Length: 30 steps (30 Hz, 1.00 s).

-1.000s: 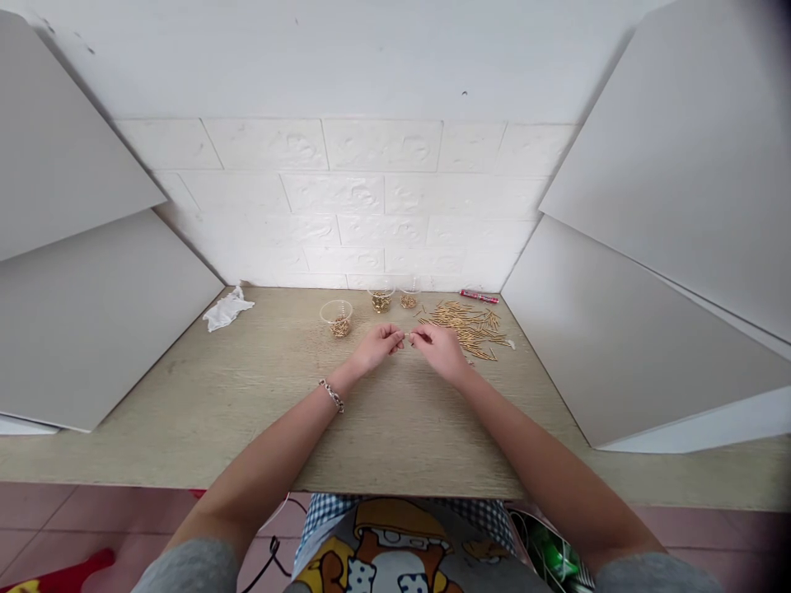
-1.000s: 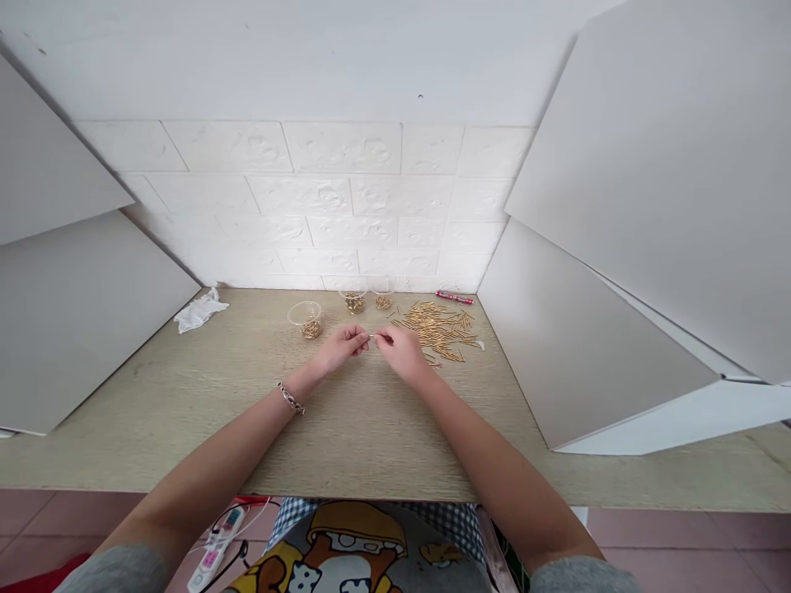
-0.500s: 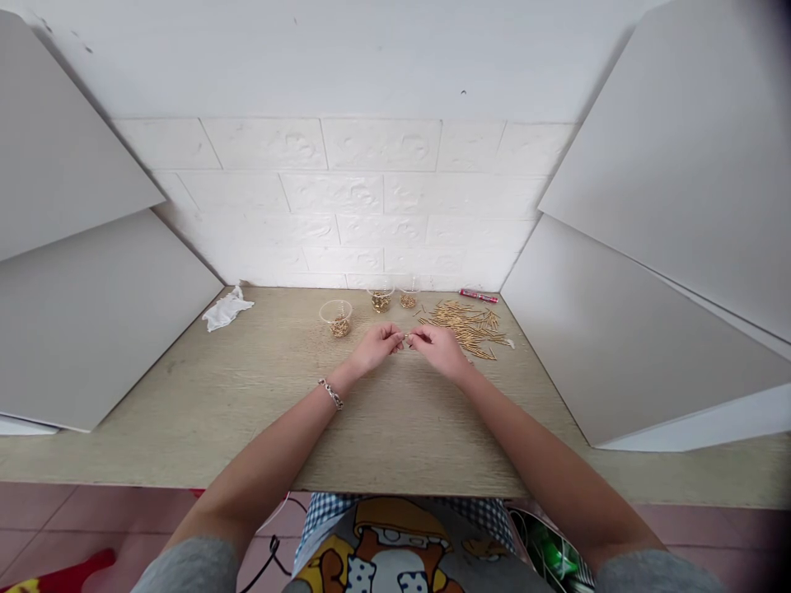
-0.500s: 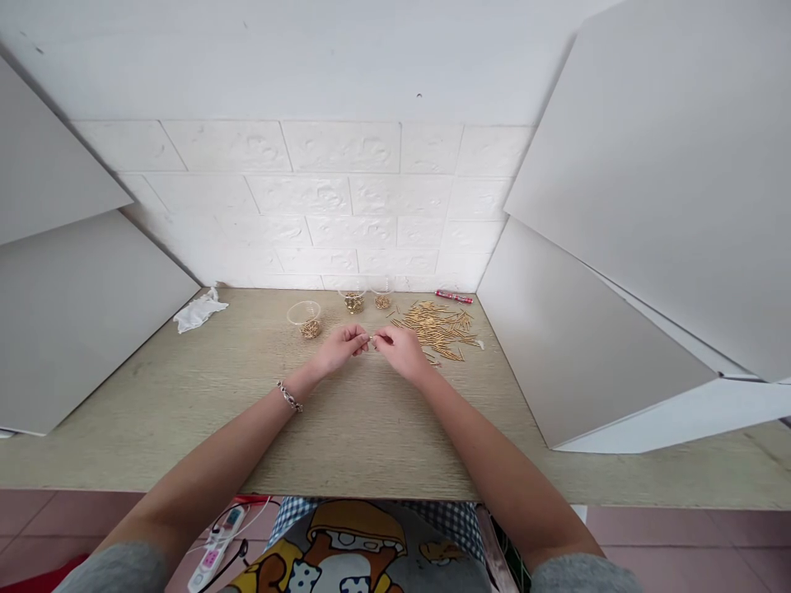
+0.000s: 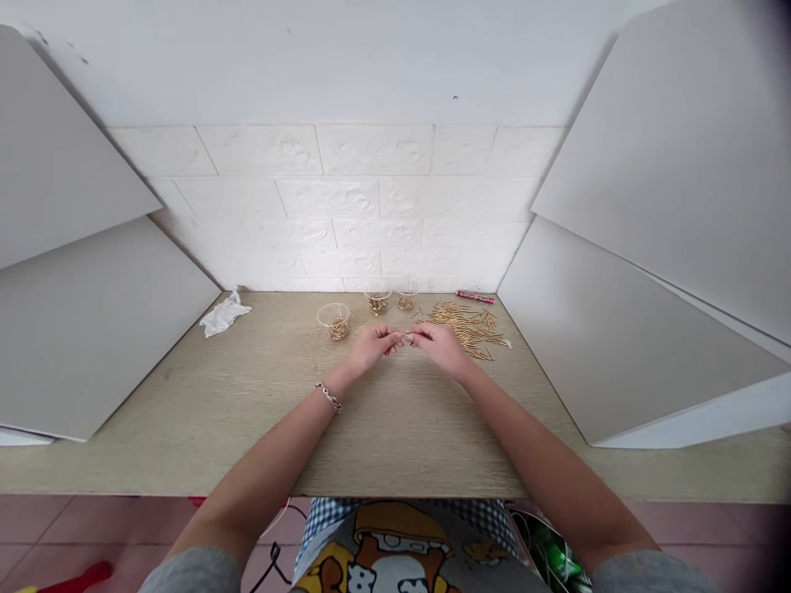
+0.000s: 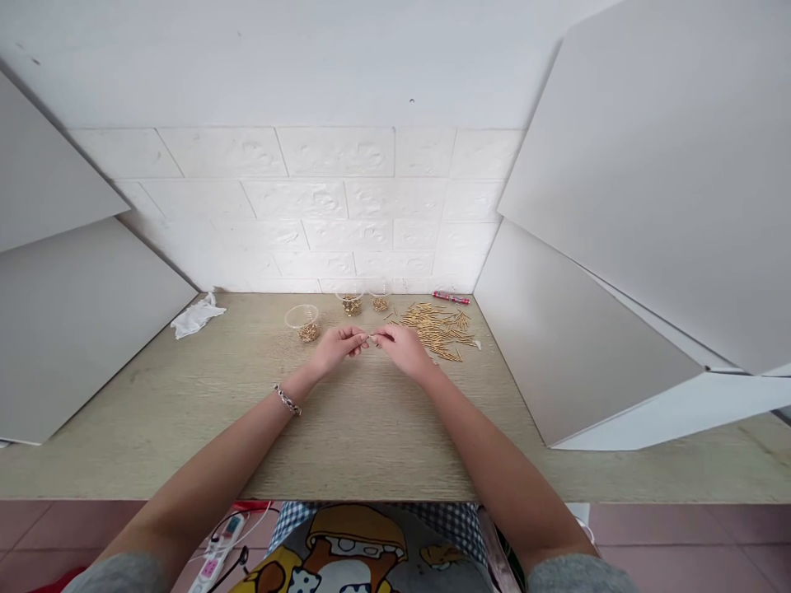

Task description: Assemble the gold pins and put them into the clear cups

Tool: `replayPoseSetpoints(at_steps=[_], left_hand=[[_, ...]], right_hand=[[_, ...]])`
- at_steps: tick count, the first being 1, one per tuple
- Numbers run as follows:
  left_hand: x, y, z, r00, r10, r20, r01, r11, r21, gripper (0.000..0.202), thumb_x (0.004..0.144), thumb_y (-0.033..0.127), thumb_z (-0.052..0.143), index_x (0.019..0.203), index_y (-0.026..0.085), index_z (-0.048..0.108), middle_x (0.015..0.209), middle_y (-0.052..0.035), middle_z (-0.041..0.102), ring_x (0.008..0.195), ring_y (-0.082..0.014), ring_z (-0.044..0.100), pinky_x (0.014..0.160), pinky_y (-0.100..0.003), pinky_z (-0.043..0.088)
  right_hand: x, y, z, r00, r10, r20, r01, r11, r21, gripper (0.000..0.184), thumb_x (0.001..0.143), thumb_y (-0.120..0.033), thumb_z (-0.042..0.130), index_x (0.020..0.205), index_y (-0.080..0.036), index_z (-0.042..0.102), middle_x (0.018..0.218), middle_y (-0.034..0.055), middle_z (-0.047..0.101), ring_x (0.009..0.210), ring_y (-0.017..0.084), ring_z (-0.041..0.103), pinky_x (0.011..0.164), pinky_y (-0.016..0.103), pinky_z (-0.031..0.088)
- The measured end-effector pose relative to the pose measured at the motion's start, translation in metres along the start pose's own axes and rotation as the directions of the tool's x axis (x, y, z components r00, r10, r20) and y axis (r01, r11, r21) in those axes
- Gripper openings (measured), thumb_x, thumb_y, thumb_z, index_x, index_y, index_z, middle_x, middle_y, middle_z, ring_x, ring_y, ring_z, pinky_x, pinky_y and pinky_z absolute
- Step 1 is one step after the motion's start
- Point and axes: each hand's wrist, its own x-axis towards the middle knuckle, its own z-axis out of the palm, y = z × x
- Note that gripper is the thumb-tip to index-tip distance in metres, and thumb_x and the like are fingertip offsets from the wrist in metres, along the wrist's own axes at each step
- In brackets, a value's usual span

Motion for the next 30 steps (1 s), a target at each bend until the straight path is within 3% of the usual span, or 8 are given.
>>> replayPoseSetpoints(at_steps=[8, 16, 19, 21, 25, 30], left_hand=[[0.001, -0.004, -0.005, 1.000, -0.001, -0.030, 0.000, 0.999, -0.033, 0.035, 0.061, 0.041, 0.070, 0.083, 0.014, 0.069, 0.063, -0.0003, 0.061, 0.053, -0.0073, 0.044, 0.049, -0.021, 0.032], [-0.001, -0.001, -0.003, 0.999, -0.010, 0.039, 0.009, 1.000, 0.027, 0.034, 0.063, 0.043, 0.067, 0.083, 0.016, 0.071, 0.068, -0.0007, 0.063, 0.054, -0.0070, 0.044, 0.049, -0.020, 0.032], [0.001, -0.001, -0.003, 0.999, -0.034, -0.022, 0.035, 0.999, 0.028, 0.032, 0.063, 0.044, 0.066, 0.076, 0.014, 0.069, 0.067, -0.0009, 0.062, 0.052, -0.0068, 0.044, 0.046, -0.020, 0.031], [0.002, -0.002, -0.002, 0.997, -0.054, -0.059, 0.055, 0.998, 0.022, 0.030, 0.063, 0.043, 0.065, 0.072, 0.014, 0.068, 0.064, -0.0002, 0.060, 0.050, -0.0064, 0.043, 0.045, -0.020, 0.030], [0.000, 0.000, 0.001, 0.995, -0.079, -0.054, 0.081, 0.996, 0.027, 0.027, 0.064, 0.040, 0.064, 0.071, 0.014, 0.067, 0.056, 0.0023, 0.055, 0.045, -0.0049, 0.037, 0.044, -0.020, 0.028], [-0.004, 0.004, 0.004, 0.996, -0.087, -0.029, 0.089, 0.994, 0.064, 0.028, 0.066, 0.039, 0.062, 0.076, 0.015, 0.070, 0.054, 0.0028, 0.053, 0.044, -0.0052, 0.035, 0.043, -0.020, 0.026]], right_hand=[[0.002, 0.006, 0.000, 0.999, -0.029, -0.028, 0.029, 1.000, -0.002, 0.014, 0.077, -0.024, 0.055, 0.081, -0.018, 0.067, 0.069, 0.0012, 0.065, 0.066, 0.014, 0.058, 0.064, 0.026, 0.042], [0.005, 0.011, 0.007, 0.998, 0.043, -0.044, -0.036, 0.986, 0.163, 0.013, 0.078, -0.027, 0.052, 0.078, -0.017, 0.061, 0.068, 0.0004, 0.062, 0.059, 0.012, 0.057, 0.058, 0.024, 0.044], [0.004, 0.013, 0.008, 0.996, 0.002, -0.093, 0.003, 0.999, 0.046, 0.014, 0.080, -0.027, 0.051, 0.081, -0.018, 0.061, 0.073, 0.0013, 0.063, 0.062, 0.013, 0.057, 0.060, 0.025, 0.044], [0.001, 0.013, 0.008, 0.984, -0.120, -0.134, 0.102, 0.986, -0.129, 0.014, 0.081, -0.026, 0.052, 0.085, -0.019, 0.063, 0.082, 0.0036, 0.064, 0.069, 0.014, 0.058, 0.065, 0.027, 0.044], [-0.004, 0.010, 0.009, 0.933, -0.357, -0.036, 0.306, 0.845, -0.439, 0.017, 0.086, -0.025, 0.049, 0.087, -0.021, 0.066, 0.091, 0.0077, 0.062, 0.085, 0.019, 0.056, 0.076, 0.030, 0.042], [-0.005, 0.008, 0.009, 0.934, -0.355, 0.030, 0.319, 0.795, -0.515, 0.018, 0.087, -0.021, 0.048, 0.079, -0.020, 0.064, 0.082, 0.0077, 0.059, 0.082, 0.020, 0.055, 0.076, 0.030, 0.041]])
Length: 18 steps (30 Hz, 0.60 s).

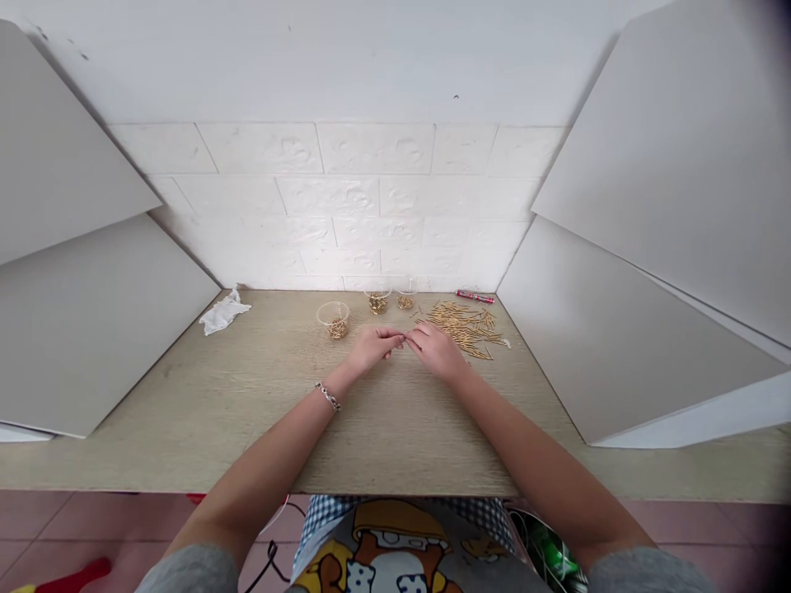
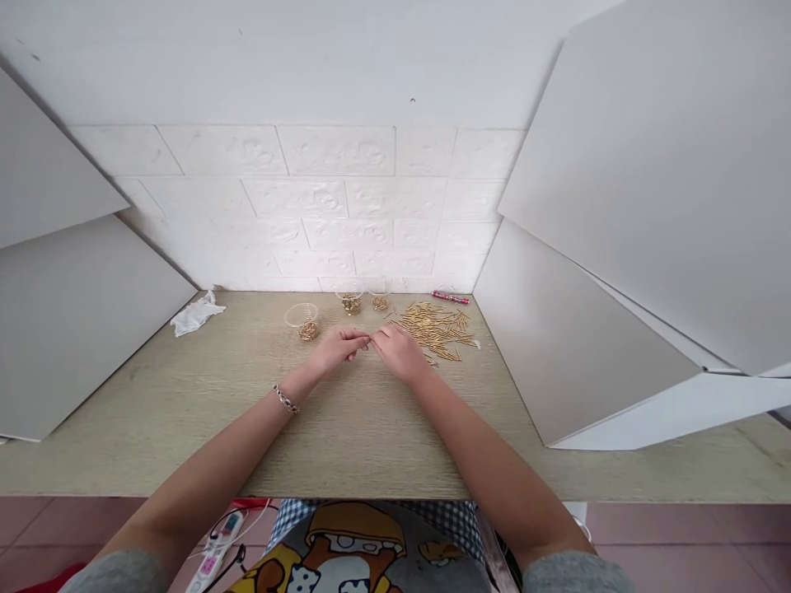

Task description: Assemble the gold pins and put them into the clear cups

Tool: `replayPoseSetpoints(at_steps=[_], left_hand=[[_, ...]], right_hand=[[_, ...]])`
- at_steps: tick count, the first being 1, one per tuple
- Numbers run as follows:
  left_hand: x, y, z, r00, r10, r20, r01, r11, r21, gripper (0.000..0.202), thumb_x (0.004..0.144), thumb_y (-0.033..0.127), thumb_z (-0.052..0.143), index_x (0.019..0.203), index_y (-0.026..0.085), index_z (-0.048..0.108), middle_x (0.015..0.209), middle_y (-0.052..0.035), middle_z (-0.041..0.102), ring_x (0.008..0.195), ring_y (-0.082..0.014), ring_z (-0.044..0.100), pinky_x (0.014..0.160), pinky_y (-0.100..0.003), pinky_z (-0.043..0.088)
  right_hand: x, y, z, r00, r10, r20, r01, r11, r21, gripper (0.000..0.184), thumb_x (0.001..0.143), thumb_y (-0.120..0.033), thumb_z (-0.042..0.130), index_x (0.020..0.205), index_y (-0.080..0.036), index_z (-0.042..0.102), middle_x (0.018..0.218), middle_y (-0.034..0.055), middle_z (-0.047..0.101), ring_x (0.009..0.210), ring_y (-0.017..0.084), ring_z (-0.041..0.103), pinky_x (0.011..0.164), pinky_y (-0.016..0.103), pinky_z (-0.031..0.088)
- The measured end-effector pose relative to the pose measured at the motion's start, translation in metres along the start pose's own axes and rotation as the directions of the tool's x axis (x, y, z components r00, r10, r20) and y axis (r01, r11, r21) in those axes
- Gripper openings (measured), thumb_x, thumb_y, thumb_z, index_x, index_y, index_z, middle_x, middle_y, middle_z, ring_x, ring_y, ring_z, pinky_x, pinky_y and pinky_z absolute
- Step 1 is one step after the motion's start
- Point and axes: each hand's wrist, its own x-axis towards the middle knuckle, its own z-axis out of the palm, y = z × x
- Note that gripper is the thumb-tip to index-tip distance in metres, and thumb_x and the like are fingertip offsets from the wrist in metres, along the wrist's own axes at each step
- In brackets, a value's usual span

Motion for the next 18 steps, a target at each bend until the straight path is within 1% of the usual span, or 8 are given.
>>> replayPoseSetpoints(at_steps=[3, 7, 9, 11, 14, 16, 18], left_hand=[[-0.001, 0.001, 0.001, 0.999, 0.013, 0.033, -0.012, 1.000, -0.007, 0.031, 0.069, 0.039, 0.060, 0.085, 0.015, 0.071, 0.052, 0.0031, 0.052, 0.046, -0.0061, 0.037, 0.045, -0.020, 0.028], [0.002, -0.002, 0.002, 0.996, 0.031, 0.078, -0.029, 0.999, -0.030, 0.033, 0.068, 0.037, 0.061, 0.090, 0.015, 0.070, 0.056, 0.0025, 0.055, 0.049, -0.0066, 0.038, 0.048, -0.020, 0.031], [0.003, -0.005, 0.002, 0.998, 0.015, 0.056, -0.014, 1.000, -0.020, 0.032, 0.068, 0.035, 0.061, 0.091, 0.014, 0.070, 0.059, 0.0019, 0.057, 0.050, -0.0070, 0.040, 0.049, -0.021, 0.032], [0.005, -0.009, 0.001, 1.000, -0.010, 0.008, 0.010, 1.000, -0.008, 0.033, 0.068, 0.033, 0.062, 0.093, 0.013, 0.069, 0.060, 0.0019, 0.057, 0.051, -0.0077, 0.041, 0.050, -0.021, 0.032], [0.006, -0.013, -0.002, 0.999, -0.031, -0.036, 0.031, 0.999, 0.012, 0.034, 0.068, 0.031, 0.061, 0.096, 0.013, 0.067, 0.057, 0.0026, 0.055, 0.051, -0.0086, 0.041, 0.051, -0.022, 0.033], [0.006, -0.015, -0.003, 0.999, -0.033, -0.037, 0.034, 0.999, 0.021, 0.033, 0.069, 0.031, 0.061, 0.096, 0.013, 0.067, 0.056, 0.0030, 0.054, 0.051, -0.0088, 0.041, 0.051, -0.023, 0.033], [0.007, -0.016, -0.003, 0.999, -0.039, -0.025, 0.039, 0.999, 0.020, 0.033, 0.069, 0.031, 0.061, 0.096, 0.013, 0.067, 0.055, 0.0034, 0.053, 0.050, -0.0088, 0.041, 0.051, -0.023, 0.032]], right_hand=[[0.001, 0.001, 0.003, 1.000, 0.026, -0.002, -0.026, 0.999, 0.027, 0.016, 0.084, -0.017, 0.049, 0.073, -0.019, 0.060, 0.077, 0.0060, 0.057, 0.077, 0.018, 0.054, 0.071, 0.028, 0.040], [0.001, 0.003, 0.010, 0.988, 0.148, -0.041, -0.140, 0.979, 0.148, 0.008, 0.079, -0.016, 0.051, 0.074, -0.019, 0.056, 0.069, 0.0018, 0.056, 0.064, 0.014, 0.050, 0.061, 0.025, 0.037], [0.002, 0.004, 0.013, 0.977, 0.209, -0.046, -0.195, 0.959, 0.205, 0.006, 0.076, -0.015, 0.050, 0.074, -0.018, 0.055, 0.067, -0.0001, 0.056, 0.061, 0.012, 0.049, 0.059, 0.023, 0.036], [0.002, 0.006, 0.016, 0.969, 0.247, -0.020, -0.236, 0.944, 0.229, 0.007, 0.074, -0.014, 0.049, 0.071, -0.018, 0.054, 0.065, -0.0008, 0.055, 0.060, 0.012, 0.048, 0.058, 0.023, 0.034], [0.002, 0.011, 0.019, 0.963, 0.264, 0.047, -0.268, 0.939, 0.214, 0.011, 0.077, -0.018, 0.048, 0.067, -0.018, 0.052, 0.062, -0.0004, 0.055, 0.059, 0.012, 0.047, 0.057, 0.024, 0.032], [0.002, 0.014, 0.021, 0.966, 0.249, 0.067, -0.257, 0.948, 0.186, 0.016, 0.080, -0.021, 0.047, 0.065, -0.018, 0.050, 0.062, 0.0005, 0.054, 0.059, 0.013, 0.046, 0.057, 0.024, 0.030], [0.002, 0.015, 0.023, 0.972, 0.226, 0.069, -0.234, 0.959, 0.157, 0.018, 0.082, -0.020, 0.045, 0.063, -0.018, 0.048, 0.063, 0.0012, 0.053, 0.061, 0.014, 0.045, 0.057, 0.025, 0.029]])
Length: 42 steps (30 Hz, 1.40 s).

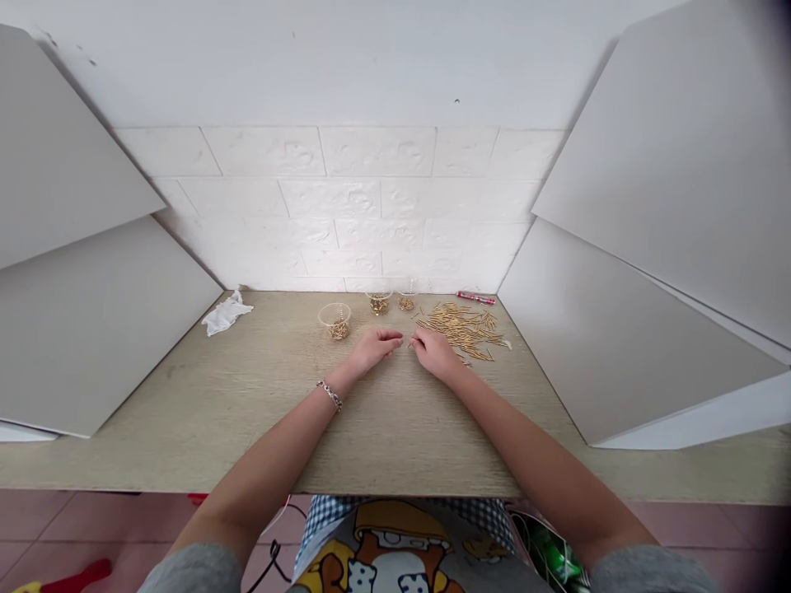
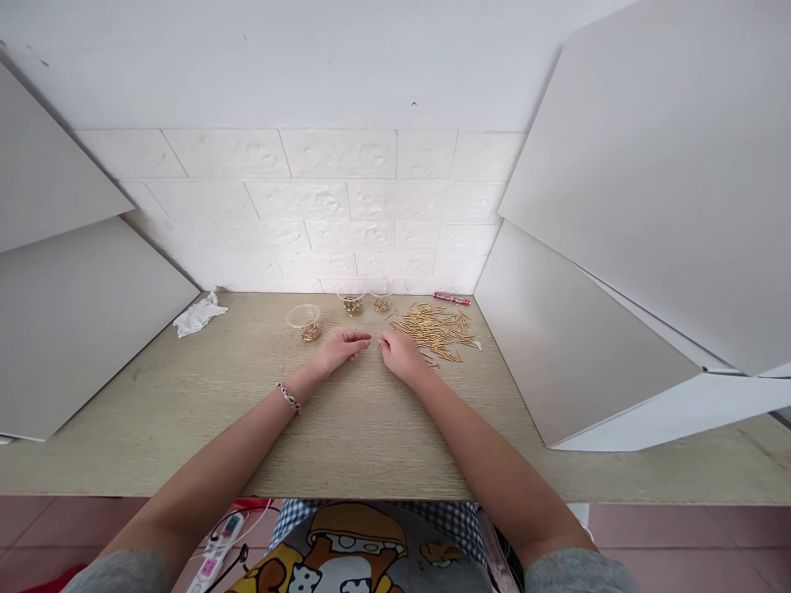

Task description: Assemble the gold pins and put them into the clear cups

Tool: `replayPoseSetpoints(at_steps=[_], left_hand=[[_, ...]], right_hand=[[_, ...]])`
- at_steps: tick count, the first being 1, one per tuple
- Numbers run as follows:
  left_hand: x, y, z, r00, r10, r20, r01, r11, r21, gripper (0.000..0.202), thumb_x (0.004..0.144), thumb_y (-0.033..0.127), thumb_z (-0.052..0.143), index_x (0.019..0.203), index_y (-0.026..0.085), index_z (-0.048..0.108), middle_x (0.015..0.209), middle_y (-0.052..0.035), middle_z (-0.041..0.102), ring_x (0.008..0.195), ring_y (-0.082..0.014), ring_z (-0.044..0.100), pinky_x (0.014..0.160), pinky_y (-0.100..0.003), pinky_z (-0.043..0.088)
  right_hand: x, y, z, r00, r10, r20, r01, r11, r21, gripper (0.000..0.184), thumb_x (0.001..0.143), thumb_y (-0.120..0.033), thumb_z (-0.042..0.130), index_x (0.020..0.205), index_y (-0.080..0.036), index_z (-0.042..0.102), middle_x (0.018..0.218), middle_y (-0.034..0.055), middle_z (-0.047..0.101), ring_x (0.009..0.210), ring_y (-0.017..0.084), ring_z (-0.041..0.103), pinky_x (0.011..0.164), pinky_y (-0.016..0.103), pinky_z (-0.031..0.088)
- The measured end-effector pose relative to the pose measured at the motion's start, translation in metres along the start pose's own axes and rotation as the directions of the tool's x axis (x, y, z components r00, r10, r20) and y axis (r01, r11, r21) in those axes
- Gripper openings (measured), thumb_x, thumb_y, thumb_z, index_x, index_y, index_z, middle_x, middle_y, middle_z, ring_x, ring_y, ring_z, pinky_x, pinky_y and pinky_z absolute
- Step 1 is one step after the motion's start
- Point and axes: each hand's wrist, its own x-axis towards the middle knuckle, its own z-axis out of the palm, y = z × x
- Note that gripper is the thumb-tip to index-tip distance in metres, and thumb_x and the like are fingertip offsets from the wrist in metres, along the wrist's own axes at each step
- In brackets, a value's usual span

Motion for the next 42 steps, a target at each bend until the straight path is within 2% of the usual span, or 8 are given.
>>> replayPoseSetpoints(at_steps=[10, 19, 26, 32, 34, 37, 40, 42], left_hand=[[0.000, 0.000, 0.001, 0.997, 0.002, 0.078, -0.001, 1.000, -0.017, 0.027, 0.071, 0.031, 0.058, 0.088, 0.012, 0.067, 0.053, 0.0046, 0.048, 0.050, -0.0076, 0.040, 0.050, -0.021, 0.031], [0.003, -0.002, 0.003, 0.994, -0.085, 0.070, 0.098, 0.973, -0.209, 0.016, 0.074, 0.018, 0.055, 0.084, 0.013, 0.065, 0.058, 0.0025, 0.055, 0.053, -0.0073, 0.046, 0.055, -0.020, 0.038], [0.006, -0.005, 0.003, 0.979, -0.198, 0.042, 0.197, 0.889, -0.412, 0.029, 0.070, -0.005, 0.044, 0.087, 0.011, 0.062, 0.079, -0.0057, 0.065, 0.073, -0.0090, 0.060, 0.070, -0.020, 0.047], [0.004, -0.001, 0.003, 0.970, -0.236, 0.056, 0.236, 0.871, -0.431, 0.027, 0.081, 0.006, 0.047, 0.107, 0.011, 0.053, 0.080, -0.0073, 0.067, 0.068, -0.0100, 0.064, 0.063, -0.020, 0.050], [0.002, 0.001, 0.002, 0.970, -0.228, 0.083, 0.242, 0.895, -0.374, 0.026, 0.085, 0.017, 0.048, 0.110, 0.012, 0.052, 0.075, -0.0058, 0.067, 0.056, -0.0090, 0.061, 0.052, -0.019, 0.047], [-0.002, 0.005, 0.001, 0.973, -0.189, 0.135, 0.219, 0.941, -0.257, 0.028, 0.086, 0.034, 0.048, 0.101, 0.012, 0.058, 0.059, -0.0015, 0.063, 0.036, -0.0057, 0.046, 0.036, -0.017, 0.033], [-0.007, 0.008, 0.001, 0.974, -0.154, 0.168, 0.188, 0.960, -0.209, 0.034, 0.084, 0.041, 0.049, 0.089, 0.011, 0.063, 0.042, 0.0042, 0.049, 0.030, -0.0049, 0.035, 0.033, -0.018, 0.024], [-0.008, 0.008, 0.001, 0.974, -0.151, 0.168, 0.189, 0.952, -0.241, 0.033, 0.083, 0.041, 0.050, 0.086, 0.011, 0.064, 0.040, 0.0059, 0.042, 0.030, -0.0050, 0.034, 0.033, -0.018, 0.023]], right_hand=[[0.004, -0.002, 0.002, 0.997, -0.052, 0.051, 0.057, 0.993, -0.105, 0.016, 0.083, -0.014, 0.042, 0.069, -0.018, 0.047, 0.070, 0.0022, 0.053, 0.065, 0.015, 0.045, 0.059, 0.025, 0.029], [0.000, -0.006, 0.005, 0.993, -0.092, 0.077, 0.102, 0.984, -0.143, 0.017, 0.086, -0.013, 0.037, 0.076, -0.017, 0.051, 0.077, 0.0048, 0.055, 0.071, 0.016, 0.048, 0.065, 0.026, 0.033], [0.006, 0.000, -0.014, 0.991, 0.127, -0.049, -0.134, 0.966, -0.223, 0.025, 0.090, -0.025, 0.036, 0.079, -0.017, 0.056, 0.081, 0.0068, 0.060, 0.077, 0.018, 0.052, 0.065, 0.026, 0.034], [0.016, 0.004, -0.044, 0.923, 0.355, -0.144, -0.384, 0.850, -0.361, 0.036, 0.092, -0.034, 0.030, 0.088, -0.015, 0.060, 0.089, 0.0130, 0.062, 0.081, 0.023, 0.057, 0.067, 0.030, 0.037], [0.025, -0.001, -0.050, 0.943, 0.300, -0.146, -0.334, 0.857, -0.392, 0.034, 0.091, -0.035, 0.033, 0.094, -0.013, 0.059, 0.093, 0.0142, 0.061, 0.085, 0.024, 0.057, 0.069, 0.031, 0.039], [0.046, -0.020, -0.053, 0.997, 0.050, -0.064, -0.071, 0.920, -0.386, 0.027, 0.091, -0.028, 0.037, 0.105, -0.013, 0.055, 0.105, 0.0133, 0.057, 0.093, 0.022, 0.055, 0.075, 0.030, 0.040], [0.073, -0.046, -0.049, 0.985, -0.167, 0.044, 0.172, 0.936, -0.308, 0.030, 0.089, -0.020, 0.036, 0.116, -0.015, 0.049, 0.120, 0.0114, 0.051, 0.096, 0.019, 0.055, 0.077, 0.027, 0.041], [0.090, -0.060, -0.042, 0.970, -0.204, 0.136, 0.236, 0.923, -0.302, 0.033, 0.086, -0.016, 0.038, 0.118, -0.015, 0.048, 0.122, 0.0109, 0.050, 0.093, 0.018, 0.057, 0.075, 0.027, 0.043]])
